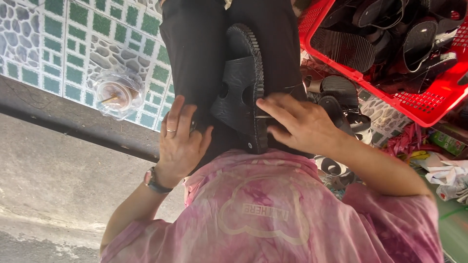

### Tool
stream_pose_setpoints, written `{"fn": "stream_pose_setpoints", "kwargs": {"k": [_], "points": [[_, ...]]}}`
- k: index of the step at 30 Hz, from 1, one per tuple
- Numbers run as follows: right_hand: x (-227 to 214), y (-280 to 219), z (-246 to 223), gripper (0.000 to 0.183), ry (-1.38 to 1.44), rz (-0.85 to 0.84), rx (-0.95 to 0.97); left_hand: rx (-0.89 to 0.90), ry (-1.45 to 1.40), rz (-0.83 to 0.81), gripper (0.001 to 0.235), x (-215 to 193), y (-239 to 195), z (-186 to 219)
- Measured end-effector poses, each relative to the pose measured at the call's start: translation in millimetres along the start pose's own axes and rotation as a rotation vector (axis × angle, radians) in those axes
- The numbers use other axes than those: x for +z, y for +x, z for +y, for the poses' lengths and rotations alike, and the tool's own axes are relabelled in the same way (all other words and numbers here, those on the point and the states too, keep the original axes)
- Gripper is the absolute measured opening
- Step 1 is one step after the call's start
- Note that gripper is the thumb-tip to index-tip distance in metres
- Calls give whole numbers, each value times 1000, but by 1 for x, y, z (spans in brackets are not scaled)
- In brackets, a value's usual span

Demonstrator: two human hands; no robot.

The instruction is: The person sits on the floor and sews a black shoe using a needle and thread. They hold the shoe between their legs and repeatedly push the needle through the sole and upper, pulling the thread tight to secure the stitches.

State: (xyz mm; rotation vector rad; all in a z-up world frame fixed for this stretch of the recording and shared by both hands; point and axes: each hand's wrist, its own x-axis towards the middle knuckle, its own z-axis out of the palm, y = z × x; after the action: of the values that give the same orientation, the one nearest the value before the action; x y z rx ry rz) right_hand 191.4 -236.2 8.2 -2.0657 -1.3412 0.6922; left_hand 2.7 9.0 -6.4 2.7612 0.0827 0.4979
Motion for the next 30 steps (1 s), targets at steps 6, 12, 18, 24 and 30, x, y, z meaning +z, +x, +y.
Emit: {"fn": "stream_pose_setpoints", "kwargs": {"k": [6, 12, 18, 24, 30], "points": [[4, 21, 1, 47, -432, 147, -286, -422, -1628, -335, 49, -19, 20, -4], [13, 19, 16, 41, -590, 179, -352, -894, -1611, -90, 53, 21, -6, -44], [7, 4, 1, 40, -400, 126, -248, -223, -168, -85, 17, -14, 23, -56], [5, -2, -3, 40, -486, 138, -220, 167, -337, -72, 59, 15, 40, 14], [-10, 3, -20, 42, -693, 111, -227, 246, -471, -20, 90, 55, 51, 20]]}}
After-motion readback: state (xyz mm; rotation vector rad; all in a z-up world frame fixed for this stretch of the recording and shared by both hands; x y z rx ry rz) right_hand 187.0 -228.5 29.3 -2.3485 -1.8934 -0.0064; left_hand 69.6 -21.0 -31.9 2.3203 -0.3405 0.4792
